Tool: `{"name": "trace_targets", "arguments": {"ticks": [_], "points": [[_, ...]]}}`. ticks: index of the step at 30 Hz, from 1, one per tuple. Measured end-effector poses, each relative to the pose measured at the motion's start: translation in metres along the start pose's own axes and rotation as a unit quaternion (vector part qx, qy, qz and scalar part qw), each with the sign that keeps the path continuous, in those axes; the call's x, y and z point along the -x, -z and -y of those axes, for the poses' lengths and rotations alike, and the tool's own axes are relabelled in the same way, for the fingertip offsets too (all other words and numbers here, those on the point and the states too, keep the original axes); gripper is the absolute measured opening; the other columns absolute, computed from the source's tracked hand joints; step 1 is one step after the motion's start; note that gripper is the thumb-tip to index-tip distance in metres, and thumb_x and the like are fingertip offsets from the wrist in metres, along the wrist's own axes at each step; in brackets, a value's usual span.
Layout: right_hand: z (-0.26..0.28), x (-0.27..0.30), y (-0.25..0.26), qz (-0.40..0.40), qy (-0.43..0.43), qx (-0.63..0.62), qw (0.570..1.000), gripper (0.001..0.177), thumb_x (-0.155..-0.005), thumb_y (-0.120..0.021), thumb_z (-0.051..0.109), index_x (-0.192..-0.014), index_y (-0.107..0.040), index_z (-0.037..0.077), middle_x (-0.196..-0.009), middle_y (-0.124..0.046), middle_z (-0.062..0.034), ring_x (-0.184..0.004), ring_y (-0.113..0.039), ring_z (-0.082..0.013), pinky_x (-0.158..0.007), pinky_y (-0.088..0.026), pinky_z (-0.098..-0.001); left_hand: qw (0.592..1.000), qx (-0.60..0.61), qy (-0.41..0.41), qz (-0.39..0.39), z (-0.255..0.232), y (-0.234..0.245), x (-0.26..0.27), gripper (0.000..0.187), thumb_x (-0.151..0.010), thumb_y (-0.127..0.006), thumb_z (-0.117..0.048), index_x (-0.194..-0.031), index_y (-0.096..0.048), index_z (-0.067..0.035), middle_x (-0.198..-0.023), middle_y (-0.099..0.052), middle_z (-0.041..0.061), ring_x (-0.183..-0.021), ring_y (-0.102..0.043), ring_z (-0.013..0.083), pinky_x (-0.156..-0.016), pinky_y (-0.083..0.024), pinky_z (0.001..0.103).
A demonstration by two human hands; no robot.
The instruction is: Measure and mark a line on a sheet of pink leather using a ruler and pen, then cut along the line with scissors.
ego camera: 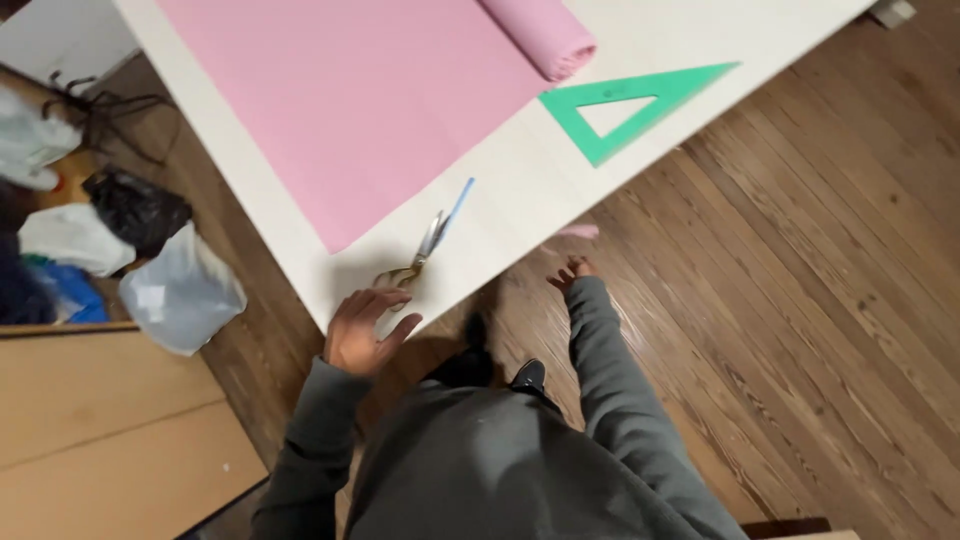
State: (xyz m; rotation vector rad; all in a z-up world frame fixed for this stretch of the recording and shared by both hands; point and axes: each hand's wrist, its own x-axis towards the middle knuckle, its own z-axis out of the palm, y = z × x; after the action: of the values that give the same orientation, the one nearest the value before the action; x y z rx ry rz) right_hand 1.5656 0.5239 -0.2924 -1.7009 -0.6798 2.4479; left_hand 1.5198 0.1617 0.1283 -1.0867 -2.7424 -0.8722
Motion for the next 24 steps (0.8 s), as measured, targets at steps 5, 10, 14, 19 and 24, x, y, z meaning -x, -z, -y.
{"name": "trace_targets", "arguments": {"ticks": [5,10,14,19,24], "points": [[0.038,0.069,-0.016,0.091,0.056,0.028,0.994,0.044,-0.098,-0.056,0.020,-0.139,-0.047,0.008,-0.144,-0.050,-0.0129,-0.134,-0.049,-0.0351,-0.104,-0.054,-0.0576,0.998,0.010,0.038,-0.050,0.024,-0.018,-0.012,0.029,-0.084,-0.081,-0.026,-0.106,-0.073,-0.010,-0.107,-0.073,0.007,-0.101,-0.068,0.0278,-0.089,-0.055,0.041],[0.058,0.109,0.015,0.139,0.157,0.094,0.973,0.037,-0.102,-0.056,0.024,-0.130,-0.059,0.000,-0.119,-0.065,-0.0142,-0.111,-0.067,-0.0314,-0.093,-0.059,-0.0495,0.992,-0.003,0.116,-0.053,0.053,-0.061,-0.028,0.032,-0.079,-0.085,-0.029,-0.099,-0.073,-0.008,-0.101,-0.073,0.009,-0.094,-0.067,0.0289,-0.084,-0.055,0.041],[0.082,0.117,0.015,0.181,0.184,0.213,0.942,0.030,-0.104,-0.058,0.026,-0.123,-0.063,0.002,-0.095,-0.068,-0.0089,-0.082,-0.067,-0.0232,-0.073,-0.056,-0.0412,0.992,-0.051,0.114,0.006,0.084,-0.096,-0.053,0.042,-0.070,-0.088,-0.034,-0.098,-0.073,-0.006,-0.096,-0.072,0.010,-0.085,-0.068,0.0261,-0.081,-0.055,0.042],[0.102,0.165,-0.030,0.298,0.154,0.317,0.887,0.028,-0.104,-0.057,0.023,-0.117,-0.064,-0.001,-0.088,-0.069,-0.0113,-0.076,-0.068,-0.0223,-0.070,-0.057,-0.0384,0.948,-0.023,0.248,0.196,0.107,-0.110,-0.061,0.025,-0.083,-0.078,-0.030,-0.096,-0.072,-0.009,-0.091,-0.071,0.006,-0.077,-0.068,0.0225,-0.077,-0.059,0.040],[0.110,0.203,-0.098,0.516,0.089,0.429,0.736,0.027,-0.102,-0.051,0.020,-0.118,-0.061,0.000,-0.090,-0.074,-0.0122,-0.074,-0.073,-0.0199,-0.067,-0.062,-0.0347,0.947,0.043,0.285,0.143,0.128,-0.097,-0.062,0.030,-0.072,-0.079,-0.029,-0.091,-0.071,-0.007,-0.079,-0.071,0.008,-0.066,-0.067,0.0247,-0.067,-0.058,0.041]]}}
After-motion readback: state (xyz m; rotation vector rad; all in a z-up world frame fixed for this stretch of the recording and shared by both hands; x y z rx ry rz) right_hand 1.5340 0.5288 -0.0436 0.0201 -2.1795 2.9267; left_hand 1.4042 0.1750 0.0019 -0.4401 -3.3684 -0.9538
